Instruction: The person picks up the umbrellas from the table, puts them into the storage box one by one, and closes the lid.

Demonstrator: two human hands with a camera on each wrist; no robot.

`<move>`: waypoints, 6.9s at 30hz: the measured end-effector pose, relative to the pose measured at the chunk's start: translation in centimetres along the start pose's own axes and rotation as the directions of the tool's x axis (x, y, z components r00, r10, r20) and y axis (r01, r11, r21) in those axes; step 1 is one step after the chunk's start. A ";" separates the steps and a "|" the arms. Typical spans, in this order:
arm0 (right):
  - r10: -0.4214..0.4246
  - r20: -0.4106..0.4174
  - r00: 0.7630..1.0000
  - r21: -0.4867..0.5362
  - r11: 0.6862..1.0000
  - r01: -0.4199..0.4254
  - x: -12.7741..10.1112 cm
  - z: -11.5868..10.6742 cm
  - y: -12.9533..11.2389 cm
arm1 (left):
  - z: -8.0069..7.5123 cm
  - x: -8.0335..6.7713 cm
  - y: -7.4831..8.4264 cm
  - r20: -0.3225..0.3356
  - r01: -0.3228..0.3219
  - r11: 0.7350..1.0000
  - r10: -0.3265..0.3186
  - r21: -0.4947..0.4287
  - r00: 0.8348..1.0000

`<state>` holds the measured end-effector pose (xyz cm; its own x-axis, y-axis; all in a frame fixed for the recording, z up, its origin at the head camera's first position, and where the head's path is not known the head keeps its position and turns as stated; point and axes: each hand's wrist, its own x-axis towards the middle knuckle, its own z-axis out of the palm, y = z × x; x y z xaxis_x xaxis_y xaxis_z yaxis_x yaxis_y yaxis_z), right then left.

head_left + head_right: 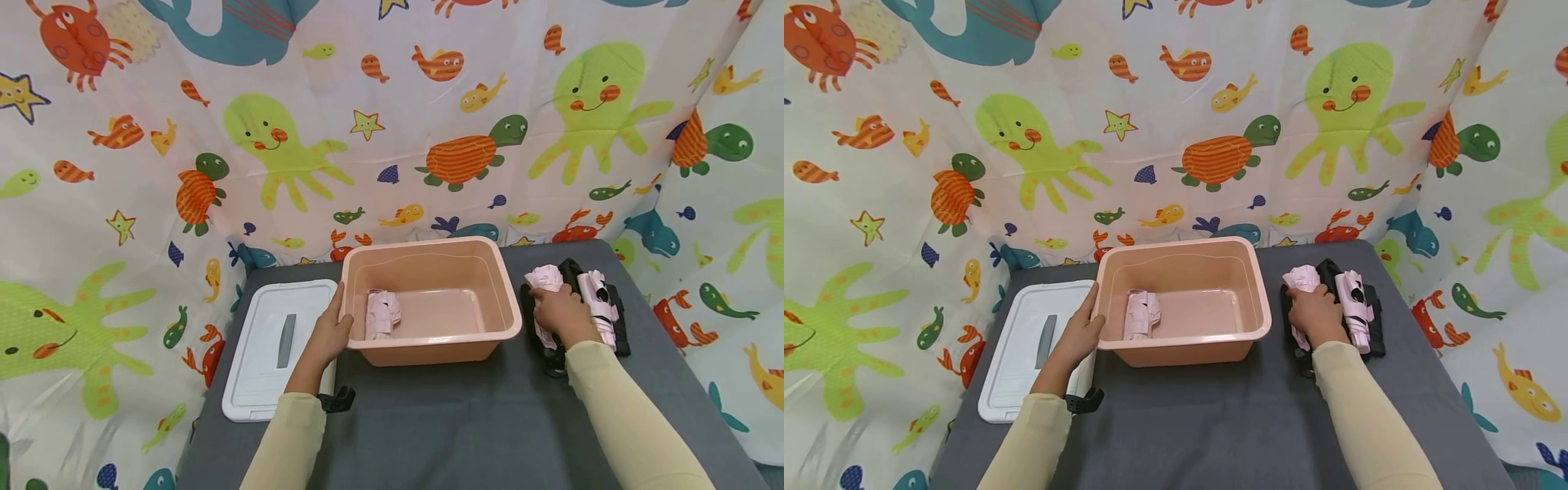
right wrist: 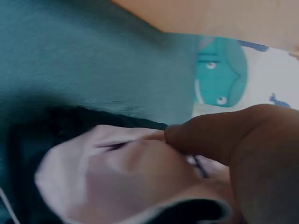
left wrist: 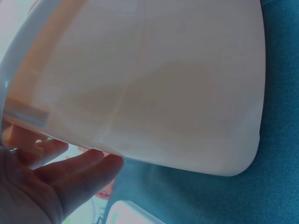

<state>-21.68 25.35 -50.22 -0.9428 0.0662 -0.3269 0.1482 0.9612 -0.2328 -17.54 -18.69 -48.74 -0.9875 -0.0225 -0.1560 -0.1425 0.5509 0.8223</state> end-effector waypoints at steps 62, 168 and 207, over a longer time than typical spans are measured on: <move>-0.189 -0.043 0.981 0.431 0.883 0.189 -3.4 -4.3 1.2 | 0.2 -0.2 -0.3 -0.038 -0.009 1.000 0.010 0.007 0.999; -0.496 0.257 0.830 0.509 0.799 0.320 2.7 -2.7 -17.5 | 0.2 0.4 0.4 -0.029 0.029 1.000 -0.028 0.005 0.999; -0.409 0.425 0.807 0.378 0.891 0.252 4.0 0.2 -21.4 | -0.1 0.4 -0.5 -0.033 0.021 1.000 -0.021 -0.022 0.999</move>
<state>-28.53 5.03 -46.75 -0.6947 -0.4538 -0.5581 0.0070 0.7715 -0.6362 -17.89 -18.99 -49.15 -0.9859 -0.0616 -0.1556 -0.1644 0.5317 0.8309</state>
